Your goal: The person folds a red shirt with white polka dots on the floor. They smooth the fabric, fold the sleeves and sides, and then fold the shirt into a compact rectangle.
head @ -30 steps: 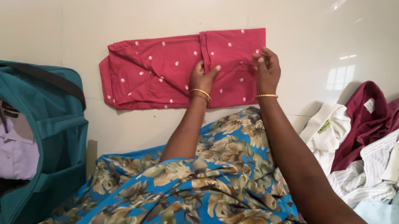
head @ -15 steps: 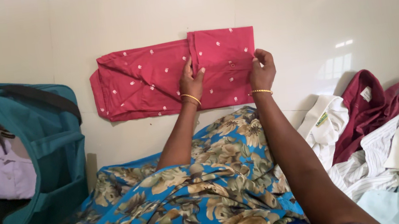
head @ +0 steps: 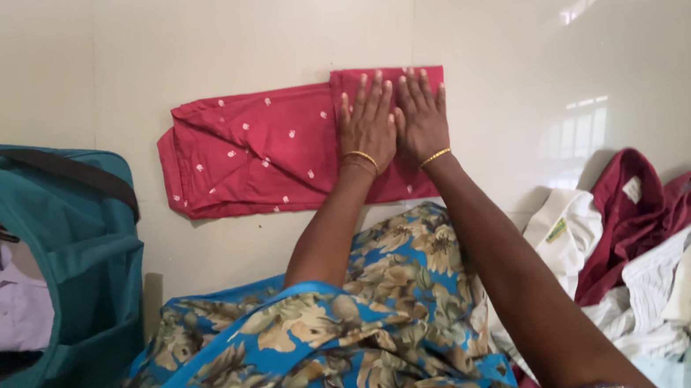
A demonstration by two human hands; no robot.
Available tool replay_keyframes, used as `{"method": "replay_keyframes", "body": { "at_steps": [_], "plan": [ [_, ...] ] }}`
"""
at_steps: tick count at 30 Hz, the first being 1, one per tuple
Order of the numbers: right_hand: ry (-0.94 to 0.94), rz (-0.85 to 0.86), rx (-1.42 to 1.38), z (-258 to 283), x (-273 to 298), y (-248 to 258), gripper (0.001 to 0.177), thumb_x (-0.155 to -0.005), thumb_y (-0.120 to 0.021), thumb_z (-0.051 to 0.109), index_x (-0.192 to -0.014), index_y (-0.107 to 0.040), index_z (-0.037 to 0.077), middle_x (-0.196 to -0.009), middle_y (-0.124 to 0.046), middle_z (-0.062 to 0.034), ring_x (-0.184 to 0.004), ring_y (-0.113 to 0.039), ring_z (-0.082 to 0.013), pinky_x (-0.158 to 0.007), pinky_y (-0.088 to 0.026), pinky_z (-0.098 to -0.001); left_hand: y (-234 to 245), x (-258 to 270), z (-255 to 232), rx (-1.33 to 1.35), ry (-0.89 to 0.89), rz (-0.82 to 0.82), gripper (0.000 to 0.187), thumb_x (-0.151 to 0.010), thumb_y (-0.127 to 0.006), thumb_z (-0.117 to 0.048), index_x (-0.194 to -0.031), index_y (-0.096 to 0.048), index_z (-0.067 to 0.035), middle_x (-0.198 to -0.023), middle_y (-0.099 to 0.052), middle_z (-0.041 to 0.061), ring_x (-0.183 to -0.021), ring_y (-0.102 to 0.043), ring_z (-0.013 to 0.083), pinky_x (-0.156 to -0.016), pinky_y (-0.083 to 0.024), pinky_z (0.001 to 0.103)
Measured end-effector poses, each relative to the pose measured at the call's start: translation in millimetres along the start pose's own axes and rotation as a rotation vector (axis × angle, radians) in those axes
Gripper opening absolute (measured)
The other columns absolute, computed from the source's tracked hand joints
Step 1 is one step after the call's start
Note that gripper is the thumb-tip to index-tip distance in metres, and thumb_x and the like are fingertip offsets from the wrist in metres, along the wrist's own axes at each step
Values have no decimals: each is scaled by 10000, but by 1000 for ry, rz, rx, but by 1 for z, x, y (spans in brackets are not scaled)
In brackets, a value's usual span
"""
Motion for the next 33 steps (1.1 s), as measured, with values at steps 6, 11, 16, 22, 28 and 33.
{"method": "replay_keyframes", "body": {
  "at_steps": [6, 11, 16, 22, 28, 33],
  "plan": [
    [-147, 128, 66, -8, -1, 8, 746, -1065, -311, 506, -1630, -245, 23, -1718, -190, -151, -1598, -97, -277, -1256, -25, -605, -7, -18, 24, 30, 50, 46, 720, -1049, -397, -467, -1642, -198, -110, -1723, -101, 70, -1590, -45, 240, -1275, -33, 542],
    [-254, 170, 58, -7, -4, 20, 789, -1056, -297, 551, -1641, -177, 35, -1729, -130, -136, -1601, -58, -277, -1237, -24, -628, -2, -9, 34, 92, 117, 47, 780, -1017, -428, -505, -1632, -188, -91, -1724, -93, 75, -1590, -24, 239, -1264, -35, 548],
    [-312, 190, 70, -7, -7, 21, 800, -1045, -301, 569, -1646, -162, 59, -1738, -105, -113, -1600, -35, -266, -1238, -28, -632, 3, -4, 37, 73, 147, 28, 813, -1015, -441, -513, -1634, -172, -60, -1727, -90, 110, -1595, -23, 254, -1265, -53, 542],
    [-318, 171, 81, -5, -7, 21, 808, -1045, -321, 571, -1655, -154, 66, -1737, -102, -103, -1601, -25, -257, -1240, -26, -634, 19, -4, 37, 35, 196, 69, 866, -986, -447, -547, -1633, -154, -51, -1718, -80, 131, -1590, -21, 250, -1266, -82, 546],
    [-337, 184, 118, -26, -3, -4, 799, -1050, -336, 553, -1663, -139, 80, -1746, -76, -90, -1608, -11, -249, -1247, -22, -634, 16, -19, 4, -165, 225, 161, 785, -1031, -393, -472, -1630, -133, -35, -1716, -77, 162, -1585, -27, 300, -1255, -87, 540],
    [-148, 12, 525, -52, -8, -40, 788, -1026, -374, 479, -1679, -128, 114, -1761, -50, -65, -1608, -6, -238, -1184, -31, -617, -14, -38, -65, 110, -202, 86, 715, -1041, -350, -448, -1636, -175, -93, -1717, -149, 101, -1591, -101, 263, -1265, -112, 503]
  ]
}}
Point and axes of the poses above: each hand's wrist, its own x-axis away from the middle knuckle, its own y-axis out of the back of the hand, z = x × y, the point moved 4 cm from there along -x, towards the middle knuckle
